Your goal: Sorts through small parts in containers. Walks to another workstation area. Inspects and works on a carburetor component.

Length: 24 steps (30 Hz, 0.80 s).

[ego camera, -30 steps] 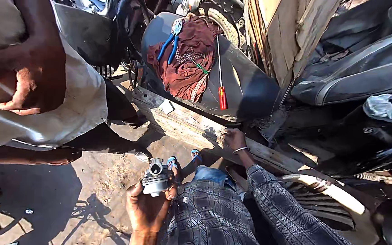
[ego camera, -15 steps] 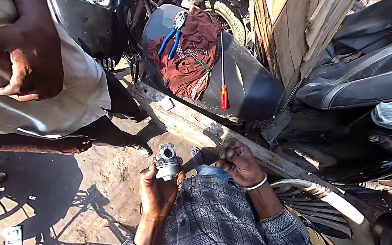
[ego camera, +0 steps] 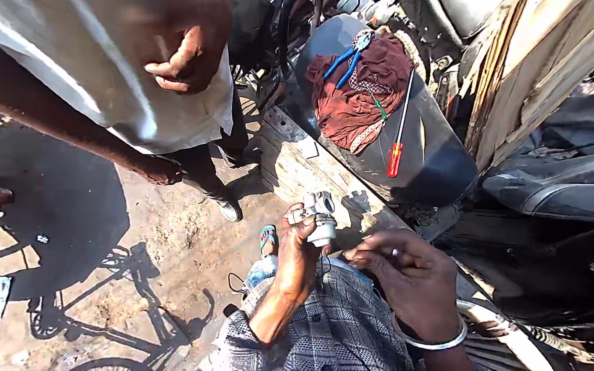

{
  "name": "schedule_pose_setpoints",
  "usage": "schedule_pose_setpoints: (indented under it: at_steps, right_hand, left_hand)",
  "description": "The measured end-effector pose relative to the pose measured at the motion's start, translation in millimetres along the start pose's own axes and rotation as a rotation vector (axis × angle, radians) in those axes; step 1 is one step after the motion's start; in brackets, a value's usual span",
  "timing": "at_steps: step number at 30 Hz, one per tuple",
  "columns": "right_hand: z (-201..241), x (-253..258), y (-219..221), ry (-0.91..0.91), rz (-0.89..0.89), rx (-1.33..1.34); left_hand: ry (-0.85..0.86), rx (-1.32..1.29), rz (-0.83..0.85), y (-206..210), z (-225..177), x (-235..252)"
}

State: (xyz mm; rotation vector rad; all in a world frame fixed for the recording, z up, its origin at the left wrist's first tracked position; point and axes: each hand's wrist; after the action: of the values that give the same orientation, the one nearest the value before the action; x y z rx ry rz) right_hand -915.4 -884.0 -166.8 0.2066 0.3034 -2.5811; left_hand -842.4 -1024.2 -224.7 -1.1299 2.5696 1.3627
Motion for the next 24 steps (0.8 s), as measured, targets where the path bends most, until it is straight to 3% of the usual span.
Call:
schedule_pose_setpoints:
  at_steps: [9, 14, 18, 20, 24]
  right_hand:
    - [5, -10, 44, 0.111, -0.002, -0.045]
    - [3, -18, 45, 0.282, 0.108, 0.446]
    - [7, -19, 50, 0.288, 0.172, 0.628]
    - [6, -19, 54, 0.219, 0.152, 0.574]
    - [10, -19, 67, 0.025, -0.001, 0.198]
  left_hand:
    - [-0.09, -0.056, -0.004, -18, -26, -2]
    - [-0.129, -0.069, 0.024, -29, -33, 2]
    - [-0.154, -0.057, 0.023, -34, -36, 2]
    - [-0.15, -0.048, 0.026, -35, -37, 2]
    - [-0.123, 0.007, 0.041, -35, -40, -1]
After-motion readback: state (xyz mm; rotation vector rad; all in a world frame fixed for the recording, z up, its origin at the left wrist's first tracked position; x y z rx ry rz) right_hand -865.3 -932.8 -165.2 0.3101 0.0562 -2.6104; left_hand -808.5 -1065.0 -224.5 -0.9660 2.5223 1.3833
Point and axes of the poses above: each hand's wrist, its own x-axis towards the middle knuckle, its own y-axis out of the palm, z = x × y, and after that the axes turned 15 degrees about y, right-handed
